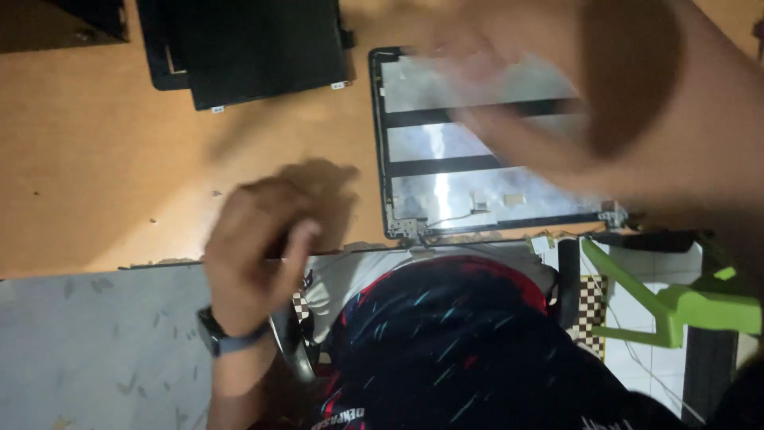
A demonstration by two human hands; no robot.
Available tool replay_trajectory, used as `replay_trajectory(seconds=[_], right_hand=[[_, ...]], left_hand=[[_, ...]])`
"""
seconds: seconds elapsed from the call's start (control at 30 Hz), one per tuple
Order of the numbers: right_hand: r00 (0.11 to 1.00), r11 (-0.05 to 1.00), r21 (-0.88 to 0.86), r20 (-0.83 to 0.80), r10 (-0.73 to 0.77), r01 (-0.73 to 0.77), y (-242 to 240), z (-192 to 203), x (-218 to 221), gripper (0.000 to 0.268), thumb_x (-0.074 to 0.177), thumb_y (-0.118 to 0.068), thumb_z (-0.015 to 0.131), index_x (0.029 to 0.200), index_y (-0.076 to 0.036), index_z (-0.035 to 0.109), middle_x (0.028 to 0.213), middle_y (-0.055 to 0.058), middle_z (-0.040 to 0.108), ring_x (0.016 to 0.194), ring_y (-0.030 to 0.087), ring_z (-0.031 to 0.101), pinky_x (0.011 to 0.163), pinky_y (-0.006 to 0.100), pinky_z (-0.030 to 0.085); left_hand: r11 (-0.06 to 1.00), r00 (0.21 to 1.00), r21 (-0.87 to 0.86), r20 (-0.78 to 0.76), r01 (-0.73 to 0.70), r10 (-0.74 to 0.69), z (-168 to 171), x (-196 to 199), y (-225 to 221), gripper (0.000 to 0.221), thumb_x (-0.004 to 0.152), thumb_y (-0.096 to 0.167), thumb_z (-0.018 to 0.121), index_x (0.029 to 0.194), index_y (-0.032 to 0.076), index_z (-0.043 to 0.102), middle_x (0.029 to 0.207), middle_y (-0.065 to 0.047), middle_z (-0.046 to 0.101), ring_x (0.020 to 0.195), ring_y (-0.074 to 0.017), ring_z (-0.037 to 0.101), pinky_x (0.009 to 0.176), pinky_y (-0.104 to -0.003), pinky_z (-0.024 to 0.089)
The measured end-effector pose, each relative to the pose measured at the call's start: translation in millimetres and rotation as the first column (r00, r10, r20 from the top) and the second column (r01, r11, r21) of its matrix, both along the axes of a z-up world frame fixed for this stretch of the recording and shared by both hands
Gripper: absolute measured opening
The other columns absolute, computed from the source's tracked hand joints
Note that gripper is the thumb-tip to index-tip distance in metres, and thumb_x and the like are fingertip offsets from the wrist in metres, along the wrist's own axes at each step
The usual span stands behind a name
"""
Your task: Disassembling a laptop screen assembly by removing the bezel and disconnecting the LCD display cable.
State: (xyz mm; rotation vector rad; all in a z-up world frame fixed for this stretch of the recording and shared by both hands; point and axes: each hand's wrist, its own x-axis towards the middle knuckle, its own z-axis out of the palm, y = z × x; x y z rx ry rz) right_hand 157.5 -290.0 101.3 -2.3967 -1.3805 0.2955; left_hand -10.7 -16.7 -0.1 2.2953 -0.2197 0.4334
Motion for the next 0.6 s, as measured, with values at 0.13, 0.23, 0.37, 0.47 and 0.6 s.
replay_trajectory(seconds=[0.13, 0.23, 0.37, 0.47, 0.6], right_hand=[[0.999, 0.998, -0.062, 0.025, -0.029, 0.031, -62.1, -34.8, -59.7, 0.064, 0.078, -0.026, 0.080, 0.137, -0.011, 0.061, 0.111, 0.011, 0.073, 0.086, 0.025, 0.072, 0.066, 0.037, 0.060], [0.990, 0.991, -0.052, 0.080, -0.116, 0.121, -65.5, -70.3, -94.0, 0.050, 0.080, -0.025, 0.082, 0.125, -0.008, 0.071, 0.114, 0.011, 0.076, 0.093, 0.024, 0.071, 0.076, 0.035, 0.060], [0.952, 0.948, 0.175, 0.106, -0.287, 0.266, -41.5, -96.5, -110.0, 0.036, 0.094, -0.011, 0.083, 0.124, 0.005, 0.073, 0.119, 0.019, 0.072, 0.100, 0.032, 0.066, 0.091, 0.041, 0.055], [0.943, 0.925, 0.211, 0.037, -0.330, 0.315, -37.6, -99.4, -109.8, 0.040, 0.093, -0.006, 0.086, 0.128, 0.007, 0.072, 0.118, 0.022, 0.067, 0.106, 0.035, 0.065, 0.093, 0.043, 0.054], [0.944, 0.941, 0.076, -0.004, -0.329, 0.329, -46.9, -103.2, -105.0, 0.048, 0.091, -0.014, 0.085, 0.135, -0.004, 0.070, 0.116, 0.018, 0.062, 0.103, 0.034, 0.062, 0.083, 0.043, 0.054]], left_hand=[[0.968, 0.968, 0.052, 0.036, 0.244, -0.246, -21.6, -9.9, -20.5, 0.034, 0.094, 0.033, 0.076, 0.115, 0.007, 0.070, 0.111, -0.012, 0.066, 0.104, -0.0296, 0.064, 0.091, -0.042, 0.053], [0.954, 0.956, 0.106, 0.060, 0.279, -0.286, -29.2, -9.8, -38.8, 0.036, 0.095, 0.035, 0.078, 0.117, 0.008, 0.068, 0.104, -0.010, 0.062, 0.094, -0.0255, 0.061, 0.082, -0.039, 0.050], [0.956, 0.957, 0.166, 0.121, 0.243, -0.265, -30.6, -5.4, -50.2, 0.017, 0.099, 0.020, 0.077, 0.105, 0.006, 0.069, 0.096, -0.009, 0.060, 0.081, -0.0279, 0.053, 0.078, -0.041, 0.045], [0.958, 0.951, 0.167, 0.165, 0.233, -0.261, -38.8, -9.8, -50.4, 0.021, 0.096, 0.014, 0.084, 0.107, 0.004, 0.070, 0.098, -0.013, 0.064, 0.086, -0.0311, 0.059, 0.071, -0.042, 0.043], [0.973, 0.958, 0.129, 0.194, 0.189, -0.211, -46.1, -12.0, -54.9, 0.019, 0.096, 0.014, 0.083, 0.109, 0.005, 0.071, 0.098, -0.011, 0.066, 0.090, -0.0295, 0.061, 0.073, -0.042, 0.048]])
